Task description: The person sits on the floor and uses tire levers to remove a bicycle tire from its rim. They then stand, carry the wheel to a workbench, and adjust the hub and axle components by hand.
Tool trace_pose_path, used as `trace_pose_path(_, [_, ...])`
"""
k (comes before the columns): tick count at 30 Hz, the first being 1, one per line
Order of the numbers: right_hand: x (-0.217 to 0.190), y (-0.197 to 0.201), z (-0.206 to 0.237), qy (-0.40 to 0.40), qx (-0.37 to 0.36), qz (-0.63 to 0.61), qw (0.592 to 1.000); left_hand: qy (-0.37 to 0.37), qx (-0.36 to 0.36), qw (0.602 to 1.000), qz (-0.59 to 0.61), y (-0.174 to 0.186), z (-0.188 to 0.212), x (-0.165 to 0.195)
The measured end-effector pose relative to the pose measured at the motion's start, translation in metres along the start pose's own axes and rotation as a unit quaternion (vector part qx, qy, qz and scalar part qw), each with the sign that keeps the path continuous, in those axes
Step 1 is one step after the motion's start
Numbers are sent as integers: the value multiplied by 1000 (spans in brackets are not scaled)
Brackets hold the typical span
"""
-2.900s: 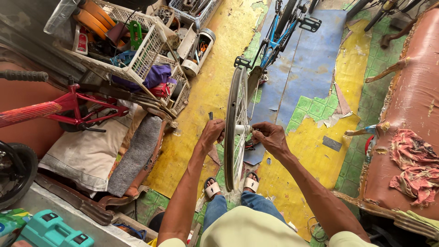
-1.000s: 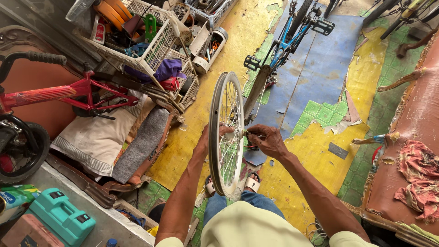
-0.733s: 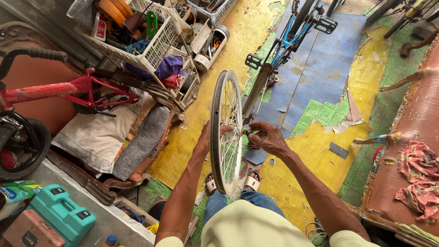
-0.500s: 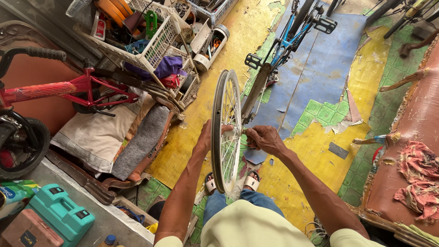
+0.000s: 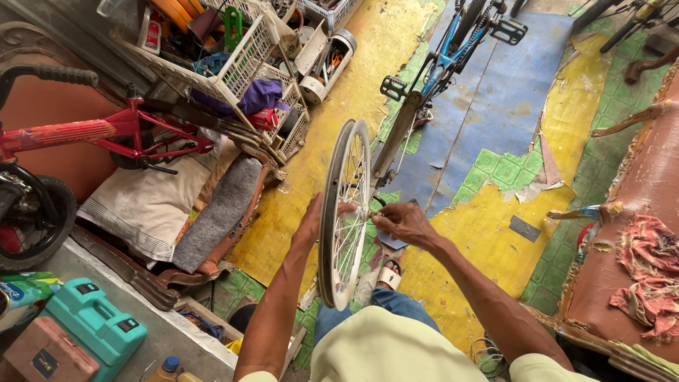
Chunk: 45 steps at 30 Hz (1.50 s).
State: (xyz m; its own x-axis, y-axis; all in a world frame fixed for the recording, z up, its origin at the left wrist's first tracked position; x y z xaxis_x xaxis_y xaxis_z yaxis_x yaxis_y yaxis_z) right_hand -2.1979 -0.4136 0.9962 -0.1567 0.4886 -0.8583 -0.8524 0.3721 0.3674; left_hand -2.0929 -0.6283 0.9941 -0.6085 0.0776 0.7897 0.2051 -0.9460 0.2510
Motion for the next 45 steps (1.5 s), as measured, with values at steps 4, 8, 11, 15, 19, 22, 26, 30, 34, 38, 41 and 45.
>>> trace_pose_path(4, [-2,-16,4,49,7,-52,997,-21,-6,1000,-3,2,13,-10])
trace_pose_path(8, [-3,-25,3,45,3,-61,997,-78,-1,997,-3,3,17,-8])
trace_pose_path(11, [-1,-25,1,10,-12,-96,995,-12,-4,999,-48,2,16,-10])
trace_pose_path(15, [0,-25,0,-17,-20,-101,995,16,-4,998,-58,1,18,-8])
trace_pose_path(19, [2,-24,6,-7,-1,-96,995,1,-6,999,-54,-4,19,-5])
trace_pose_path(22, [7,-19,14,3,14,-75,997,-4,-7,999,-54,-13,19,-2])
trace_pose_path(26, [12,-13,21,37,40,-95,994,-35,-2,997,-76,-24,20,7])
trace_pose_path(30, [23,-11,26,24,60,-114,991,-22,-1,997,-69,-33,21,14])
trace_pose_path(34, [39,-5,30,-45,45,-174,983,11,-8,998,-65,-44,21,22])
trace_pose_path(38, [51,-1,33,-89,20,-211,973,29,-4,997,-76,-53,18,29])
trace_pose_path(41, [52,6,32,-32,39,-175,983,21,-7,998,-62,-58,16,29])
trace_pose_path(45, [52,14,35,-4,36,-208,977,3,10,996,-90,-65,10,25])
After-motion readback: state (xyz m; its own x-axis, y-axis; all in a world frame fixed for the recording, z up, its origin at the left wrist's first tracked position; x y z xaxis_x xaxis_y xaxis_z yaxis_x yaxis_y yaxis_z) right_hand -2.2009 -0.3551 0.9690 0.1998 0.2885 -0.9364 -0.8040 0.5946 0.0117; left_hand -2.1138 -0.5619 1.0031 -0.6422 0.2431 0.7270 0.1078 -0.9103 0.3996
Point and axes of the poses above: each hand's wrist, its own z-axis away from the middle knuckle, its own y-axis out of the back of the hand, x = y × z, the point moved 4 cm from there along -z, towards the middle knuckle, and after that the axes turned 6 degrees about y, right-handed, at the moved point
